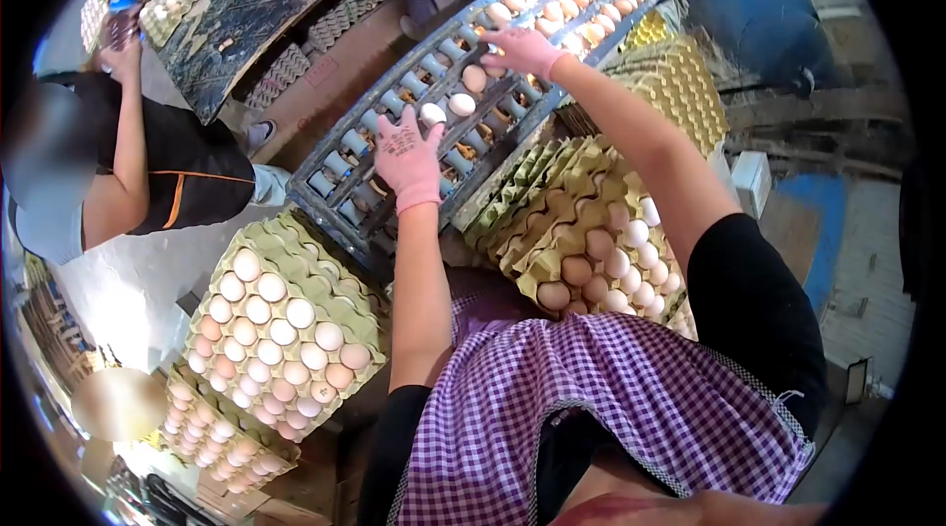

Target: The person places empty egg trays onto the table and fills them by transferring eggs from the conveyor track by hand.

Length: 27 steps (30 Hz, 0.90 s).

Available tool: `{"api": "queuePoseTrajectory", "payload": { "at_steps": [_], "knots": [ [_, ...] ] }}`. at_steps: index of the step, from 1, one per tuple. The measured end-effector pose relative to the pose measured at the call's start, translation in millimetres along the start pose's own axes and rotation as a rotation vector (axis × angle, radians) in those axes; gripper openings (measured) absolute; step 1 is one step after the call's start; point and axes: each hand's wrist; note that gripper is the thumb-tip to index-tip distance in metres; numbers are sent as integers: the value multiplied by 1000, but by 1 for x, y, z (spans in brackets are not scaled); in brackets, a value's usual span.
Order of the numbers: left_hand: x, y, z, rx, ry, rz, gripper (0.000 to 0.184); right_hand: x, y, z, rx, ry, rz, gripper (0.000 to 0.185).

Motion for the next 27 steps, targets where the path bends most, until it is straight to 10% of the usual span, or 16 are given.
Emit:
{"api": "queuePoseTrajectory", "payload": {
  "at_steps": [5,8,14,18,27],
  "knots": [
    [0,9,21,-10,-419,281,60,24,28,0,41,226,9,78],
    [23,43,8,52,-13,323,74,28,178,-80,462,-20,-46,62],
    [219,117,-58,-189,154,1273,65,12,432,-45,703,-413,316,58],
    [257,135,23,-133,-143,1699,61,-24,450,67,767,132,674,56],
    [233,152,-14,-377,181,1453,45,-70,464,87,820,-107,533,29]
  ]
}}
Point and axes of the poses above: each hand's wrist, its own y-axis away from the middle knuckle, its own z-axis out of the palm, x = y × z, and after that the axes turned 1 degree about y, right-handed
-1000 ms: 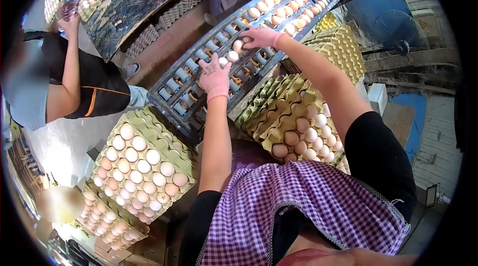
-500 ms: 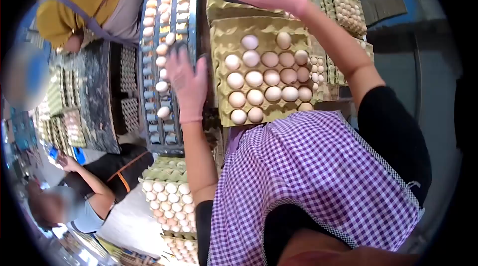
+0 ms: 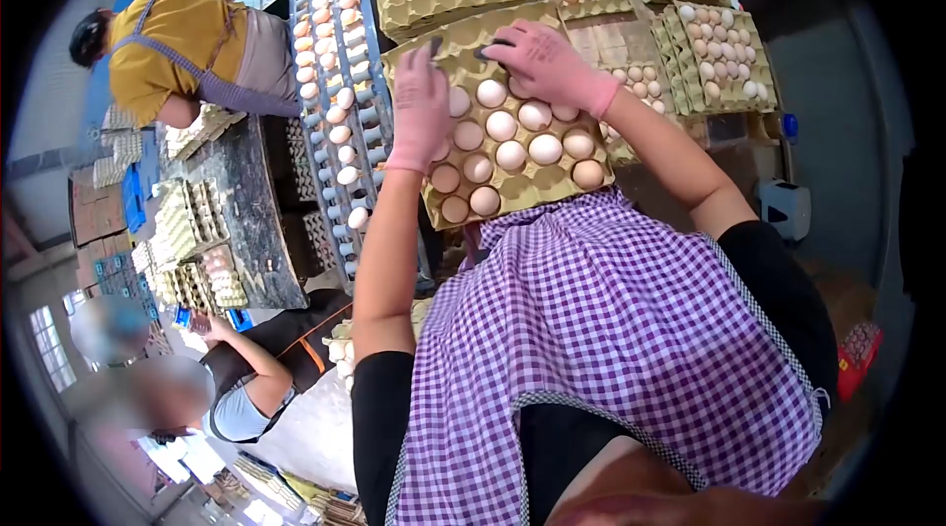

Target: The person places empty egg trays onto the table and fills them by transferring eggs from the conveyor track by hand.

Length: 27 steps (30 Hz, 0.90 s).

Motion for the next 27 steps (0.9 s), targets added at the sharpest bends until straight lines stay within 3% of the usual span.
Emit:
{"api": "queuePoseTrajectory", "payload": {
  "at_steps": [2,5,6,7,8,10,12,13,16,17,18,20,21,22,24,26,27],
  "knots": [
    [7,-5,-24,142,230,-128,33,2,-8,-8,-65,-129,90,35],
    [20,-2,-32,-255,-216,-71,32,-1,-19,-2,-135,140,-256,44],
    [19,-4,-29,-408,-372,6,31,0,-29,-2,-142,136,-273,44],
    [12,-9,-25,-478,-504,105,34,3,-43,-4,-290,130,-302,41],
    [13,-19,-27,-466,-505,89,34,5,-54,-8,-438,127,-327,39],
    [18,-25,-30,-667,-594,95,41,0,-52,-10,-465,146,-368,37],
    [3,-3,-41,-563,-410,54,45,11,-37,-18,-216,12,-305,34],
    [-1,17,-50,-367,-34,-135,47,16,-28,-21,-222,14,-322,34],
    [-14,72,-63,202,1065,-519,55,23,-3,-30,-135,-1390,273,48],
    [-17,83,-58,295,1293,-456,60,25,1,-39,-341,-1593,277,53],
    [-26,87,-56,310,1393,-408,56,14,-2,-35,-222,-1417,267,46],
    [-25,80,-68,158,1303,-537,62,-6,-12,-30,-173,-939,236,42],
    [-21,65,-72,86,947,-549,54,-19,-24,-35,-327,-613,46,39],
    [-16,49,-76,-116,660,-431,46,-32,-22,-24,-257,-228,-96,39],
    [9,32,-72,-278,-274,-252,42,-62,-23,-21,-342,141,-205,40],
    [-1,17,-52,-468,-460,-223,35,-69,-25,-8,-357,222,-270,40],
    [-8,16,-41,-417,-527,-193,32,-71,-31,-5,-353,296,-307,41]
  ]
}}
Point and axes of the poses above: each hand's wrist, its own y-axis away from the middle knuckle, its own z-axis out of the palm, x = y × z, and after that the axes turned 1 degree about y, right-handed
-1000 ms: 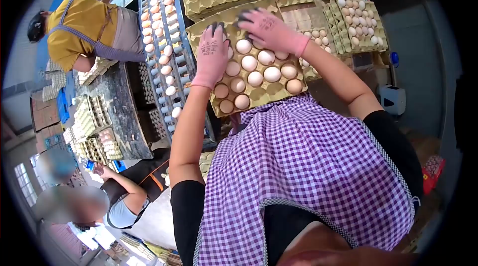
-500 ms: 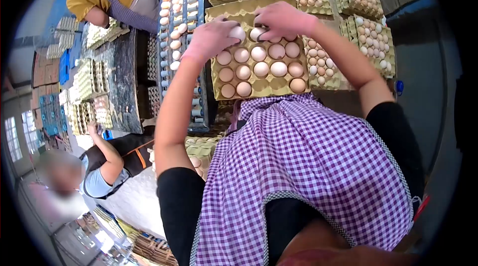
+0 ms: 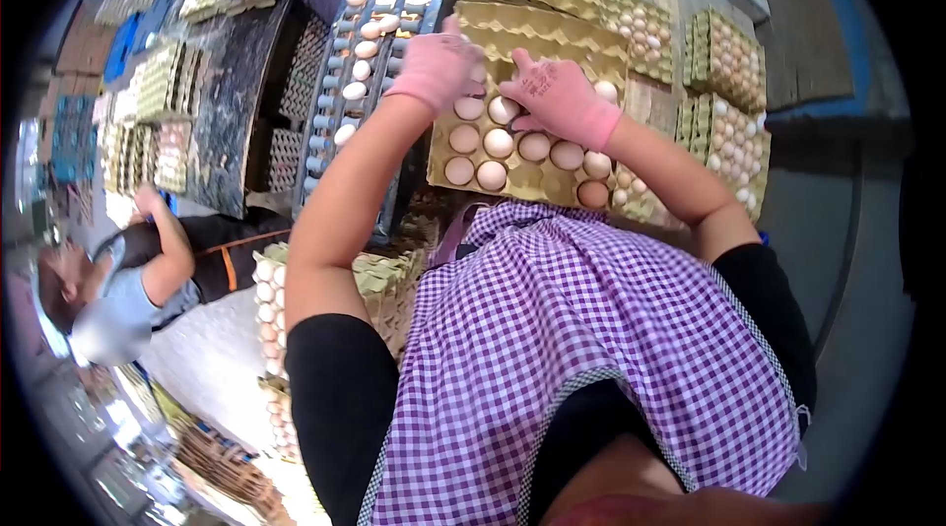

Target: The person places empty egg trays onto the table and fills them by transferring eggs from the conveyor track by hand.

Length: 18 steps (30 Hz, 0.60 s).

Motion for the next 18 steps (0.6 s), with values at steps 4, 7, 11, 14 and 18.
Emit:
{"api": "queuePoseTrajectory", "payload": {
  "at_steps": [4,7,11,14,18],
  "knots": [
    [0,-5,-8,-79,-154,58,33,7,-11,-12,-108,-22,-92,45],
    [-12,16,-10,51,31,104,32,22,-11,-25,-153,-143,-39,49],
    [-52,56,14,315,809,-204,49,48,-26,-44,-118,-677,115,44],
    [-69,89,95,639,1385,-532,58,37,-87,-64,10,-560,-20,49],
    [-57,125,168,547,962,-954,54,-26,-216,-30,-279,-234,-232,54]
  ]
}}
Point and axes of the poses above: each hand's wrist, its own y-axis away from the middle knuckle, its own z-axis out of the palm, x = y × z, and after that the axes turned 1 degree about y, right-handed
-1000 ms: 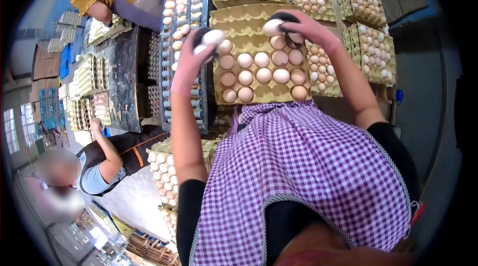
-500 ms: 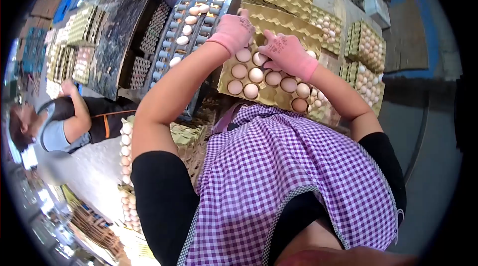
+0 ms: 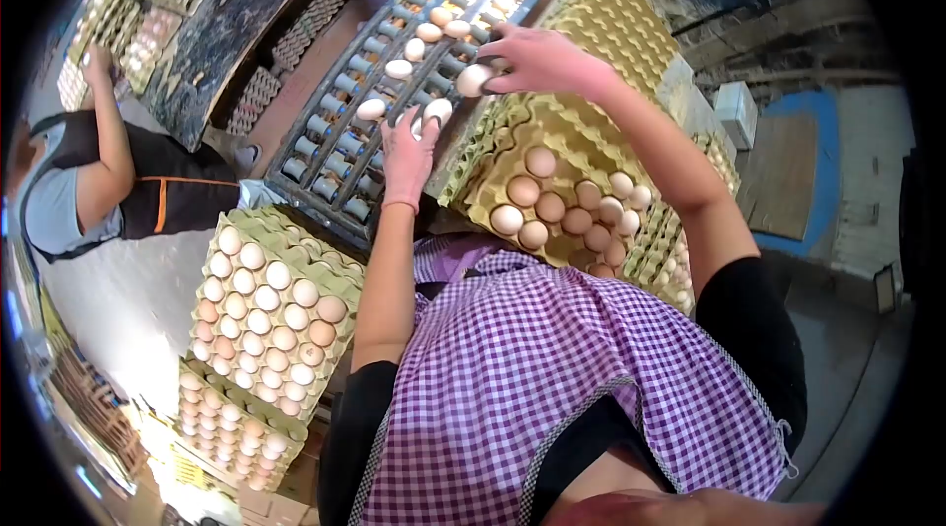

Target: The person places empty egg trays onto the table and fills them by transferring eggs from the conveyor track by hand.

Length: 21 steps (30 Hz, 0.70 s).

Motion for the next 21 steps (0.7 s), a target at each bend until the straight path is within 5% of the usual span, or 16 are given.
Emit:
{"api": "queuePoseTrajectory", "payload": {
  "at_steps": [7,10,15,17,18,21],
  "knots": [
    [-15,-16,7,-44,-154,-377,62,36,-159,121,-447,-2,-81,66],
    [-33,-5,12,33,-232,-296,66,59,-155,123,-316,-67,-75,70],
    [-44,6,-2,77,-303,-261,68,109,-155,156,-88,-87,22,52],
    [-53,2,1,136,-499,-153,65,107,-156,155,-211,372,-165,45],
    [-54,1,0,112,-550,-159,64,91,-140,141,-45,196,12,44],
    [-61,0,-7,71,-574,-167,67,103,-145,128,-85,223,113,47]
  ]
}}
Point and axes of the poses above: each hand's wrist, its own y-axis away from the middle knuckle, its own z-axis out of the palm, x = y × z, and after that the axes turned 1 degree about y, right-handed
